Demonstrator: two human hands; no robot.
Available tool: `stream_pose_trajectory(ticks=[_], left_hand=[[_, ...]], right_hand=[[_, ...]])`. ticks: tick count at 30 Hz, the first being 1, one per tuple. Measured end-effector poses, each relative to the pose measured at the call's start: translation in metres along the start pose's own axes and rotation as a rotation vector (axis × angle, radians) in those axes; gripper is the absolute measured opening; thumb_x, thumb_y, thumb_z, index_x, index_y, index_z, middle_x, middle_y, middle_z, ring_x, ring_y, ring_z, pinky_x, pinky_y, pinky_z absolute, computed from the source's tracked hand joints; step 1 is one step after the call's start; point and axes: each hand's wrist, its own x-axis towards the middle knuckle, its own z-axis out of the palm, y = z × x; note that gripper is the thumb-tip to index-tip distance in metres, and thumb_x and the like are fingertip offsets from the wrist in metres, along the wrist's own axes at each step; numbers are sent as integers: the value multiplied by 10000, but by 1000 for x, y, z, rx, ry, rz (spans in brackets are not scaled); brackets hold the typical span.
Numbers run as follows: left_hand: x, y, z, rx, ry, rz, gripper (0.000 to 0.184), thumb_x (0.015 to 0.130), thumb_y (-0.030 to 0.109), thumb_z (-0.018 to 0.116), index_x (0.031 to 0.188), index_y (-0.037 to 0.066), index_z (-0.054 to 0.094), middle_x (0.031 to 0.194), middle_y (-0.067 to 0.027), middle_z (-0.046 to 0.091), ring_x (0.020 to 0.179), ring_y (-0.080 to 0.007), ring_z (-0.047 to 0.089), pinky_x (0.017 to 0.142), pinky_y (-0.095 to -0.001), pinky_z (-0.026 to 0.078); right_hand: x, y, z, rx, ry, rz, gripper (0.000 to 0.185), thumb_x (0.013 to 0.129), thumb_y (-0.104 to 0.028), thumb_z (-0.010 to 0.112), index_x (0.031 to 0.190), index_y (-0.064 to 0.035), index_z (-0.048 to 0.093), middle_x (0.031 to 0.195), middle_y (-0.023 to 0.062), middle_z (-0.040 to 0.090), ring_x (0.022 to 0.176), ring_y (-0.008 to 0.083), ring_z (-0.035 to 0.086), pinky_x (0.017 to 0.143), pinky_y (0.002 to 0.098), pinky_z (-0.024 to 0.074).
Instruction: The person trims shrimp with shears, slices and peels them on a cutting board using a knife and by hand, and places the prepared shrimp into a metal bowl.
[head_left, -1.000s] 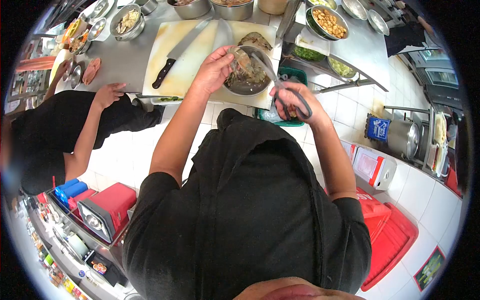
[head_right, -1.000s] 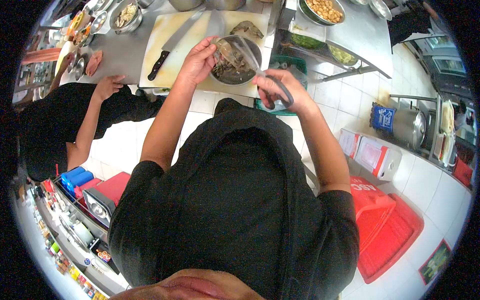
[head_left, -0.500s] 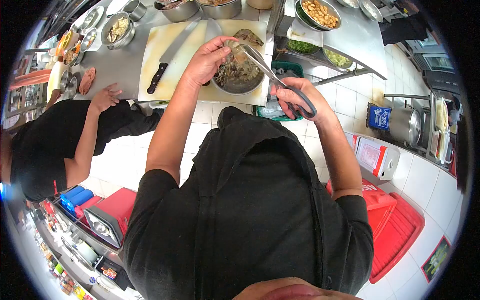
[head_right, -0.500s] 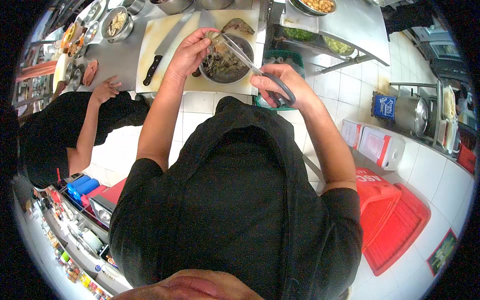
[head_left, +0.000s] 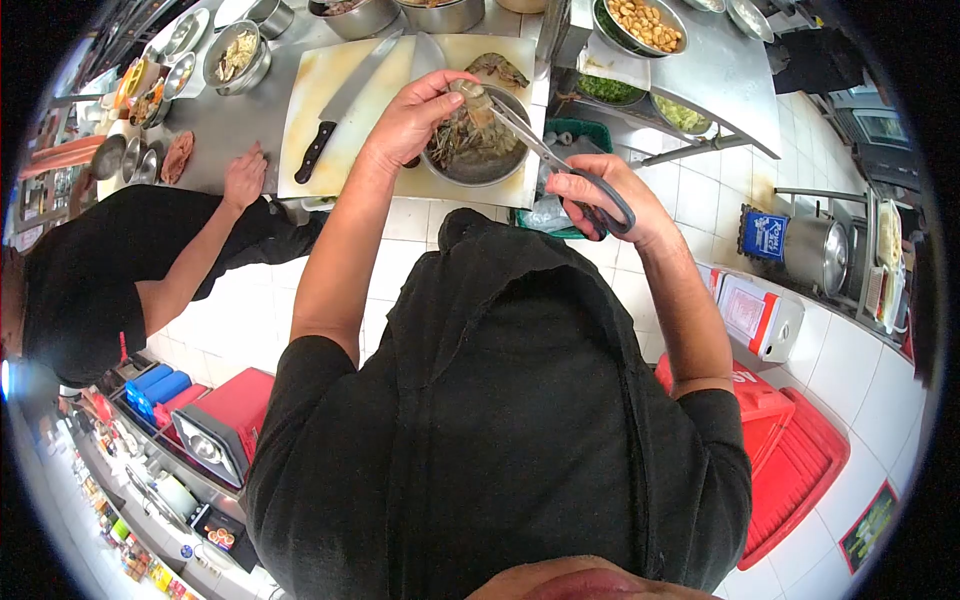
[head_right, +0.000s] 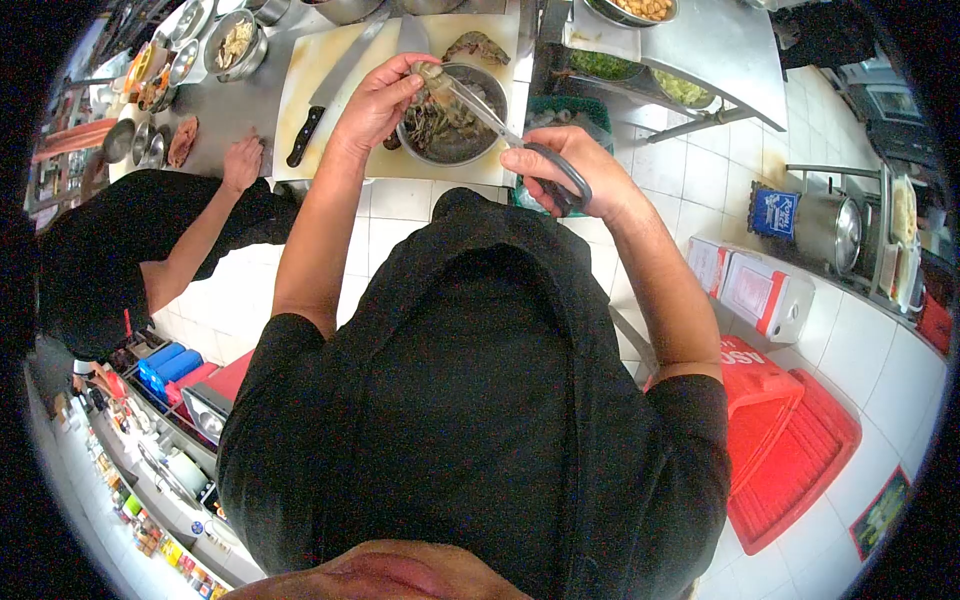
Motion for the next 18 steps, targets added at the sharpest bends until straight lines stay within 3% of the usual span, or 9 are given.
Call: stream_pose_trajectory(ticks=[4,7,11,18], left_hand=[[0,4,6,-22,12,5,301,998,116,558,1277,5,575,1126,-42,643,1060,-134,594,936,-302,473],[1,3,8,-114,6,28,257,998,90,542,1239,34,610,1074,-18,639,978,-118,597,893,-290,489],[-1,9,13,-125,-4,25,260,993,96,553,1238,29,608,1100,-33,648,993,-129,607,899,-299,492],[-2,9,10,-46,-2,37,282,979,109,578,1243,15,610,1112,-41,658,1006,-131,613,904,-300,493]], right_hand=[[5,3,-4,-9,-20,-7,418,857,-430,769,828,-33,640,578,16,574,441,89,519,410,247,395],[17,25,-2,97,-65,-123,363,859,-357,783,889,-20,650,595,13,574,461,85,520,431,242,401],[36,42,4,127,-66,-199,282,867,-265,777,964,-25,667,619,1,571,478,82,522,443,232,395],[43,36,5,106,-80,-185,200,881,-192,730,960,-20,663,596,-2,558,458,69,498,434,228,381]])
